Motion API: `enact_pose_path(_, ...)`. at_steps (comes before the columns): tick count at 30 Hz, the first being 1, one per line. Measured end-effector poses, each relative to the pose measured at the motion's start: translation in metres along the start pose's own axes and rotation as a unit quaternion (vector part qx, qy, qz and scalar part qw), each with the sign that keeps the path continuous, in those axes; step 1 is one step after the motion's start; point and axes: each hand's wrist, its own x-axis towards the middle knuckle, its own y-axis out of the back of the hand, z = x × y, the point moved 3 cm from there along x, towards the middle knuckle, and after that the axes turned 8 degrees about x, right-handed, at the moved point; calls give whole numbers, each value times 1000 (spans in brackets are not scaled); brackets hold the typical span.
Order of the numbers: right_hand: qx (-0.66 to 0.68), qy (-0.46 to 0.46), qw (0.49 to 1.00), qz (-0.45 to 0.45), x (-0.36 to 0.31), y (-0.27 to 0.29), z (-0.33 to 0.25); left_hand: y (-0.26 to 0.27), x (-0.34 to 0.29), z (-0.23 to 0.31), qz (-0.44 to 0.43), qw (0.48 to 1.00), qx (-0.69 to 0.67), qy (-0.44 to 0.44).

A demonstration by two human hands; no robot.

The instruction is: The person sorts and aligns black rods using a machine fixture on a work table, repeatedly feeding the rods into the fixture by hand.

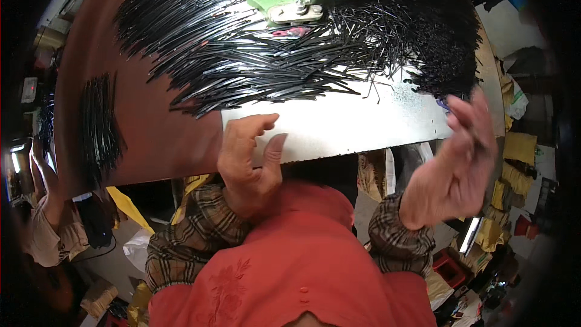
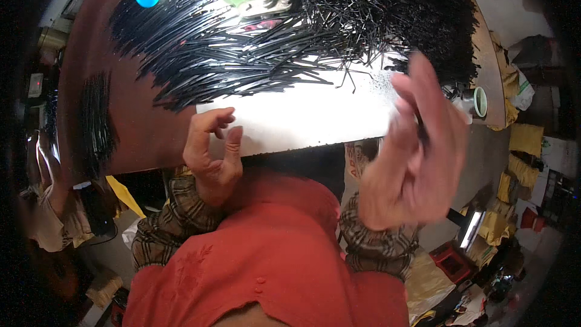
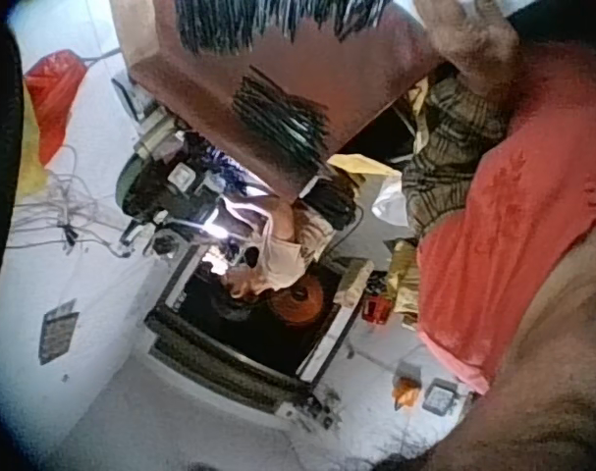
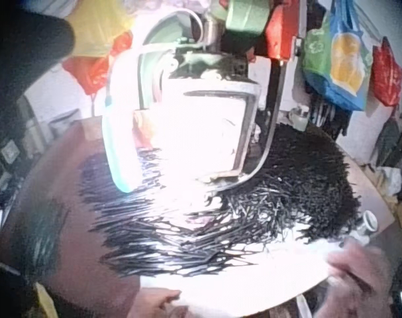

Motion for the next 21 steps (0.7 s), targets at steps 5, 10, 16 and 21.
enact_pose_path(5, -50, 66, 893, -443, -83, -68, 41, 4, -10, -14, 39, 999, 35, 9)
enact_pose_path(10, -66, 25, 899, -433, -76, -64, 44, 10, -14, -24, 7, 998, 59, 15)
enact_pose_path(16, -9, -4, 954, -299, -73, -65, 54, 3, -3, -16, -42, 997, 66, -22)
enact_pose_path(21, -28, 21, 936, -350, -65, -81, 56, 3, 1, -13, -27, 998, 50, 2)
